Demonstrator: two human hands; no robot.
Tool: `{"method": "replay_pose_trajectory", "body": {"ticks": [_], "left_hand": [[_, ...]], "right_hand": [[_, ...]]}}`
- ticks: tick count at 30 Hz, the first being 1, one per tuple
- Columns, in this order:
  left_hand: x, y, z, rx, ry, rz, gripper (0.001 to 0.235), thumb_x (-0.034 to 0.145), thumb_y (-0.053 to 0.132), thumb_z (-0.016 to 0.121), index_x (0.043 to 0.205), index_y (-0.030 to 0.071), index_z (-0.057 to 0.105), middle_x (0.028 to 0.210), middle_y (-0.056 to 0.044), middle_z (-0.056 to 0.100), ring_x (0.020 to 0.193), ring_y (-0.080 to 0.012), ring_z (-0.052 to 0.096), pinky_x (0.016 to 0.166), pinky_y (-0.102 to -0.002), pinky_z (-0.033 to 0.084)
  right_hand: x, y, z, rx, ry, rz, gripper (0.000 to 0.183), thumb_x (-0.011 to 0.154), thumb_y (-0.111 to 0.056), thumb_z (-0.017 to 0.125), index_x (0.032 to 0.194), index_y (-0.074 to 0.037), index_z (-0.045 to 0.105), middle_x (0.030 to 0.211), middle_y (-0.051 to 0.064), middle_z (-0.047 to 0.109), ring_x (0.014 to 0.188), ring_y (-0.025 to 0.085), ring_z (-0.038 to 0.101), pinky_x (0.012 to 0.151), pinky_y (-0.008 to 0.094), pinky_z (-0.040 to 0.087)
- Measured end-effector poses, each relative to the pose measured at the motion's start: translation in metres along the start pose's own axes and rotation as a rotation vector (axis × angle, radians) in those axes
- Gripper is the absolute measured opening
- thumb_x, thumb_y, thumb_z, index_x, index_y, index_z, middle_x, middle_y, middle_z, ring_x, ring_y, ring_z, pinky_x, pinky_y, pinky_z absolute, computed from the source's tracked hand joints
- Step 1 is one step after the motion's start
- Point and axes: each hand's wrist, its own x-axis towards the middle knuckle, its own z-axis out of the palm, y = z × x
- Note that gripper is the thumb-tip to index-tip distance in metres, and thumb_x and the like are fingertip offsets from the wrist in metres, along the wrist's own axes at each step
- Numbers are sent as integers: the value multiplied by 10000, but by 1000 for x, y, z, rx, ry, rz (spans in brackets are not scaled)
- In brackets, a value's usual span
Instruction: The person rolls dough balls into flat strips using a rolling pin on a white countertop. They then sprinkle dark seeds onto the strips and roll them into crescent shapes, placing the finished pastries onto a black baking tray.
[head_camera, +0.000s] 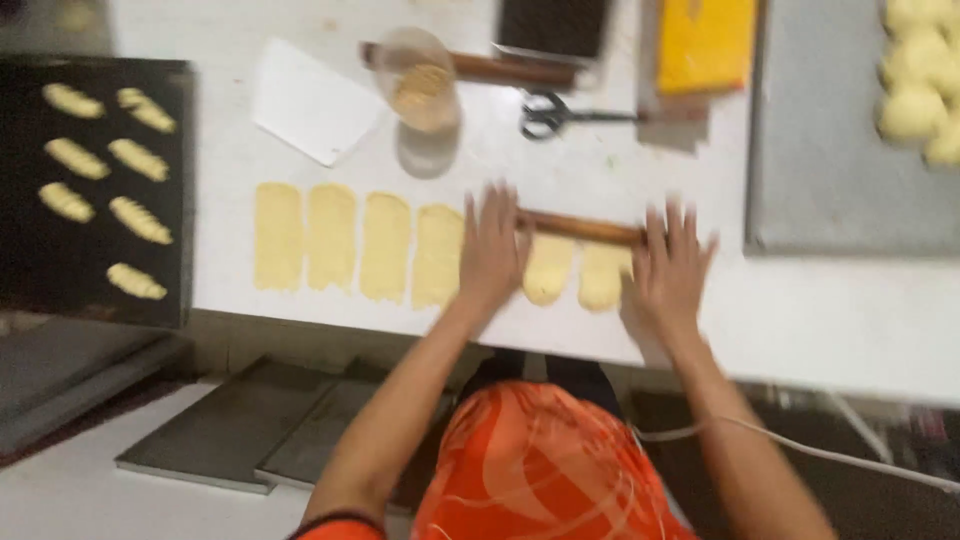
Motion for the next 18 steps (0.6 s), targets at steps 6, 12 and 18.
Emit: {"method": "replay_pose_trajectory", "body": {"ticks": [6, 12, 18], "left_hand": [[7, -25, 38, 39, -267, 73, 588, 981, 469, 338, 1413, 76, 398, 1518, -152, 305, 1438, -319, 221, 1191, -557, 94], [-50, 3, -9, 76, -397, 176, 646, 947, 451, 448, 1444, 63, 306, 1559, -188, 186, 1442, -327, 219, 1188, -560, 120], [-16, 13, 54, 20, -205, 28, 664, 985, 411, 452, 1453, -24, 269, 1532, -187, 267, 1440, -330, 188, 1175, -556, 64]], "right_hand": [[6, 27, 21, 36, -129, -8, 482, 930, -219, 539, 1398, -120, 489, 1496, 170, 402, 1361, 431, 335, 1064, 700, 161], [-59, 2, -9, -29, -161, 9, 486, 924, -329, 524, 1367, -132, 484, 1449, 122, 456, 1314, 356, 421, 1072, 643, 230], [-20, -1, -21, 33, -114, 63, 459, 1032, -240, 476, 1422, 1, 455, 1488, 227, 377, 1321, 406, 404, 1006, 662, 235]]}}
